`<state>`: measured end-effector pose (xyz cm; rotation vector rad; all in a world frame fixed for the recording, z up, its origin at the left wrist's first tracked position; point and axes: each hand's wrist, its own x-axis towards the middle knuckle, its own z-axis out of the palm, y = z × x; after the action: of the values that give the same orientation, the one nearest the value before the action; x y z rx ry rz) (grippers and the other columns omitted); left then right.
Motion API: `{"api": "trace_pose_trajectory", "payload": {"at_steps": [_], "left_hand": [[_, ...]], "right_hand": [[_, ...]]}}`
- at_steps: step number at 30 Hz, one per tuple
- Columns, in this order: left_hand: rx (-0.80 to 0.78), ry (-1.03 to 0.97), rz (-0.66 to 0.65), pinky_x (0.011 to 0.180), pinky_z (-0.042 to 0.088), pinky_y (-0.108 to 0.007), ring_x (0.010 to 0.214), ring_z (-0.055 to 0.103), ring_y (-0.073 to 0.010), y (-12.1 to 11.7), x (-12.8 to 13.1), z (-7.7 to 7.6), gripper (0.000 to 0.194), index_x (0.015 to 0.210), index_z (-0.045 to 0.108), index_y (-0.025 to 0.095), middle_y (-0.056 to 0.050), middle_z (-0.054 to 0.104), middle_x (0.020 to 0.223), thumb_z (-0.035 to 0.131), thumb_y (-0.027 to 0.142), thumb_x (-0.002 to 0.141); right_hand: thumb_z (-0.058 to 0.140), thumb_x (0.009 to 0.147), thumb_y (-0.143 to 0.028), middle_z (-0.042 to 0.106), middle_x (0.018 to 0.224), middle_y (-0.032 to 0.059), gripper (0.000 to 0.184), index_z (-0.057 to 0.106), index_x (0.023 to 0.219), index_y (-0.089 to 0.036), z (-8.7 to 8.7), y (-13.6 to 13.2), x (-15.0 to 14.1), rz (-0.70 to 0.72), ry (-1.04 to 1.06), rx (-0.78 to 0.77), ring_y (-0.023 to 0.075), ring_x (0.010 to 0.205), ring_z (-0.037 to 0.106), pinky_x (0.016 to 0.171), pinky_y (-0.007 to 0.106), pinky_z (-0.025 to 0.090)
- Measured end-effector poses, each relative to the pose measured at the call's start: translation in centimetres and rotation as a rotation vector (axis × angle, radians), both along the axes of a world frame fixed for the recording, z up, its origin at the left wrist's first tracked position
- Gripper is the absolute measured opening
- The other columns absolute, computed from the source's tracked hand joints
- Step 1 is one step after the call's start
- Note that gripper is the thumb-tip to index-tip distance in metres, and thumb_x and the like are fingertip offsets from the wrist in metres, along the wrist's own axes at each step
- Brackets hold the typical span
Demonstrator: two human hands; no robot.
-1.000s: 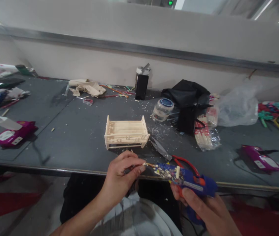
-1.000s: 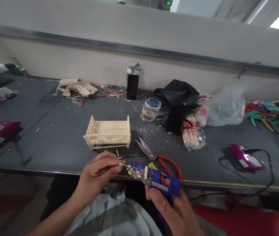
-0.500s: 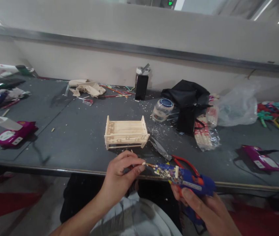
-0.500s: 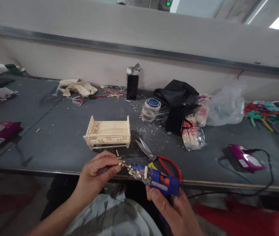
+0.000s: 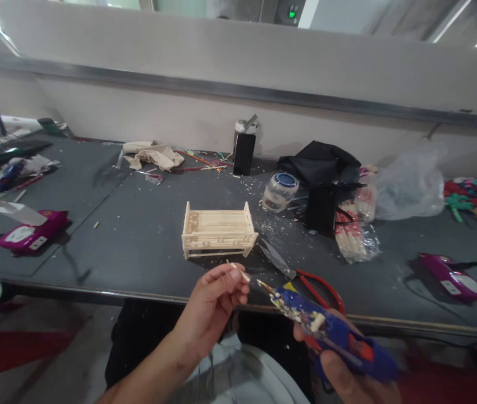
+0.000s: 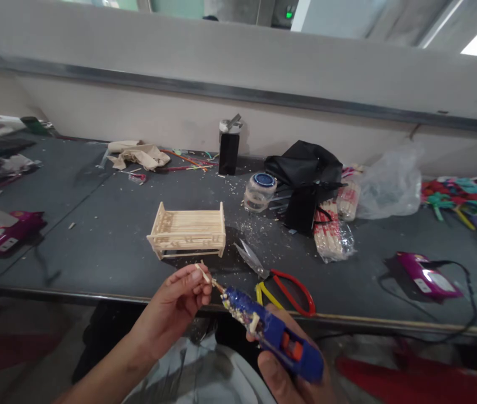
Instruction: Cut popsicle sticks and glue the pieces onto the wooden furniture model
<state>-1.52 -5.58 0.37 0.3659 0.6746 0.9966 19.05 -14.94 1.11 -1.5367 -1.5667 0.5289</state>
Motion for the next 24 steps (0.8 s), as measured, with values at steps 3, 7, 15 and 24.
{"api": "trace_pose_trajectory", "payload": {"at_steps": [3,7,15,24], "left_hand": [[-0.042,-0.092,0.003,0.062,0.049,-0.019,0.065,0.059,-0.0082,-0.1,0.3,-0.1,0.009,0.085,0.069,0.011,-0.003,0.064,0.076,0.069,0.018,0.079],[-0.062,-0.149,0.000,0.062,0.049,-0.018,0.064,0.058,-0.0076,-0.4,0.7,0.0,0.007,0.085,0.068,0.011,-0.002,0.063,0.074,0.067,0.016,0.081],[-0.054,-0.162,-0.018,0.065,0.049,-0.019,0.064,0.058,-0.0072,-0.5,0.6,0.2,0.007,0.084,0.066,0.011,-0.002,0.062,0.073,0.066,0.017,0.082],[-0.042,-0.167,-0.023,0.065,0.049,-0.018,0.064,0.058,-0.0072,-0.5,0.5,0.1,0.006,0.083,0.066,0.011,-0.002,0.063,0.073,0.065,0.017,0.083]], "right_hand": [[0.057,0.083,-0.052,0.072,0.085,0.0047,0.034,0.068,0.100,-0.025,0.6,0.0,-1.1,0.055,-0.070,0.015,0.0223,0.074,0.069,0.068,0.030,0.058],[0.052,0.085,-0.055,0.071,0.090,0.0062,0.037,0.067,0.099,-0.025,1.4,0.3,-2.0,0.080,-0.119,0.061,0.0241,0.079,0.069,0.069,0.033,0.058],[0.056,0.083,-0.054,0.072,0.099,0.0070,0.037,0.066,0.104,-0.025,1.0,0.0,-1.3,0.074,-0.197,0.074,0.0266,0.086,0.069,0.072,0.034,0.058],[0.060,0.081,-0.052,0.072,0.102,0.0084,0.040,0.066,0.109,-0.025,-0.3,0.0,-0.3,0.080,-0.234,0.112,0.0291,0.092,0.068,0.075,0.037,0.059]]}}
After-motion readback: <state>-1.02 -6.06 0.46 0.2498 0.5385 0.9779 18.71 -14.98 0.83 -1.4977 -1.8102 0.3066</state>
